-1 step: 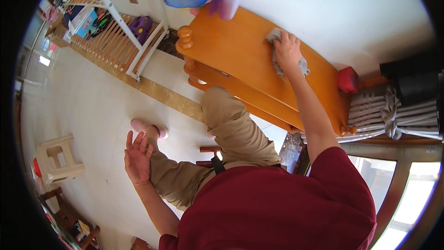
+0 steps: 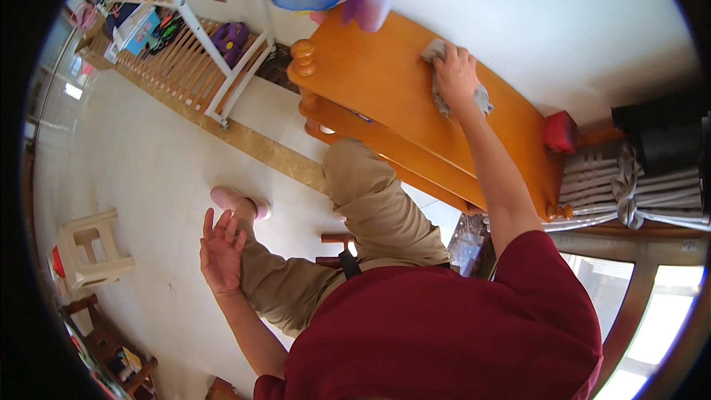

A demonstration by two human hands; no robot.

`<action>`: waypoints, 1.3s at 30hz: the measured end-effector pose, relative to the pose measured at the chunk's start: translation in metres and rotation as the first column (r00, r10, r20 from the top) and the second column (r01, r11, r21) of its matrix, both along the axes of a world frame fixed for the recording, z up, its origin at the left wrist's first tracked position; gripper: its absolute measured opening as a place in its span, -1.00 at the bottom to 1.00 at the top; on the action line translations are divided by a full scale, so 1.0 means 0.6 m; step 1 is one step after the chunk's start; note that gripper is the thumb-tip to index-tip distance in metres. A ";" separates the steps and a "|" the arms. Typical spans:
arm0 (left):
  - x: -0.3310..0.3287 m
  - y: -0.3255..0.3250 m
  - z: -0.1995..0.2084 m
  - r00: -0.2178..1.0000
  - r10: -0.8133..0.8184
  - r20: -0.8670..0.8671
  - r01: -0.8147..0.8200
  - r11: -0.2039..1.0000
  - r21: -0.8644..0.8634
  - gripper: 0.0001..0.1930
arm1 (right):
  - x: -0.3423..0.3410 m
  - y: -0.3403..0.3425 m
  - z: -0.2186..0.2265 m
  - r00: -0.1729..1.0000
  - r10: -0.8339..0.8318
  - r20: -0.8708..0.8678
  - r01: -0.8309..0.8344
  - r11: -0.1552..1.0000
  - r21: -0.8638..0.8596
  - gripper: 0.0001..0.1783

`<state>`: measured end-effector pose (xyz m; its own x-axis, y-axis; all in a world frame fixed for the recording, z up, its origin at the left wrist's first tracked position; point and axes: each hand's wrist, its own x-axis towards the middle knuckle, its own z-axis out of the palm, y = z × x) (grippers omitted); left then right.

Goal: The person wipes a wooden table and a glass door with a cloth. They move items on the table to reach different areas, wipe the tabletop and edges, then clean the glass door frame and pane.

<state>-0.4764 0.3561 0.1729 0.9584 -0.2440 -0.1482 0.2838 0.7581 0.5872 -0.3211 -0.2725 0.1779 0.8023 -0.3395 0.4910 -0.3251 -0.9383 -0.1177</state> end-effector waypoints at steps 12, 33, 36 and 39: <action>-0.058 0.072 -0.004 0.979 0.186 -0.084 -0.178 0.980 0.086 -0.20 | 0.131 0.344 0.093 0.849 0.528 0.009 -0.518 0.829 0.212 -0.48; -0.142 0.107 -0.019 0.957 0.287 -0.049 -0.282 0.955 0.090 -0.20 | 0.022 0.379 0.083 0.765 0.622 0.166 -0.643 0.722 0.256 -0.51; -0.131 0.077 0.004 0.965 0.256 -0.062 -0.241 0.954 0.176 -0.21 | 0.000 0.428 0.061 0.743 0.667 -0.050 -0.669 0.739 -0.085 -0.49; -0.115 0.051 0.030 0.984 0.179 0.010 -0.178 0.974 0.138 -0.22 | -0.009 0.425 0.060 0.746 0.660 -0.091 -0.666 0.739 -0.103 -0.48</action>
